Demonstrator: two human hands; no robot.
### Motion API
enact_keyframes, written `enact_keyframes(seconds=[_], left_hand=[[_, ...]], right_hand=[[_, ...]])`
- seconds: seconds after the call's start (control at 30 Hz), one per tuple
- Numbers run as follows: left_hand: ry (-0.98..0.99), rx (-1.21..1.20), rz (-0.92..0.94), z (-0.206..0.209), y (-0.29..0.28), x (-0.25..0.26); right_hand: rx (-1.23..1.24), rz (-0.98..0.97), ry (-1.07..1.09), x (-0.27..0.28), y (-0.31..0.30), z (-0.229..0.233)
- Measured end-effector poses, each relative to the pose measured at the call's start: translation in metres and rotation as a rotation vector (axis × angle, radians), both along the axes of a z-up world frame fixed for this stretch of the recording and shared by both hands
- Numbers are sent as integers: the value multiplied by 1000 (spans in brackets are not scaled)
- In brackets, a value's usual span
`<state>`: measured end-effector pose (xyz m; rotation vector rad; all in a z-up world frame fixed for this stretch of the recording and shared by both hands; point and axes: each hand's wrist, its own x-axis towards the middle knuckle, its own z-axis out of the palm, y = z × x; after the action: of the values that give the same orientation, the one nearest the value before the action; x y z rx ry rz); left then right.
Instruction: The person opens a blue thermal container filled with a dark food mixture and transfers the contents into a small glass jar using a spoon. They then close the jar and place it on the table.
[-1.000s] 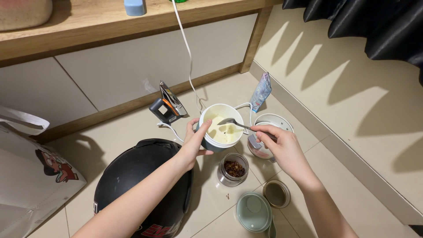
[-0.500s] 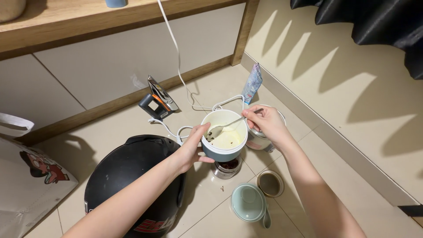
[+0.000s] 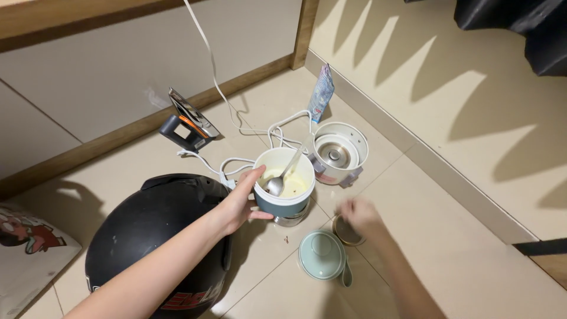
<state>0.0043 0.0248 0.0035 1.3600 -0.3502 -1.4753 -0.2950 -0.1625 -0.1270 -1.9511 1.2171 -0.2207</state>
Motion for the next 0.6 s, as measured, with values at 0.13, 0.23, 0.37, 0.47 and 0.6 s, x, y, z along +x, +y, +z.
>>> enact_keyframes(seconds=[0.13,0.23,0.37,0.47,0.6], left_hand=[[7,-13,39,-7,-4,-2],[7,-54,36,-12,-9,-7],[11,-54,39,-11,-10,-11],[9,-55,33,-11,-8,-17],[12,-67,28,-8,-7,-21]], right_hand=[[8,62,530,-58,38,-117],[74,-80,265,-79,60,-156],[79,-136,158,-77,76,-151],[88,-189,115,-72,87,-121],[168,-392,39,-55,97,-64]])
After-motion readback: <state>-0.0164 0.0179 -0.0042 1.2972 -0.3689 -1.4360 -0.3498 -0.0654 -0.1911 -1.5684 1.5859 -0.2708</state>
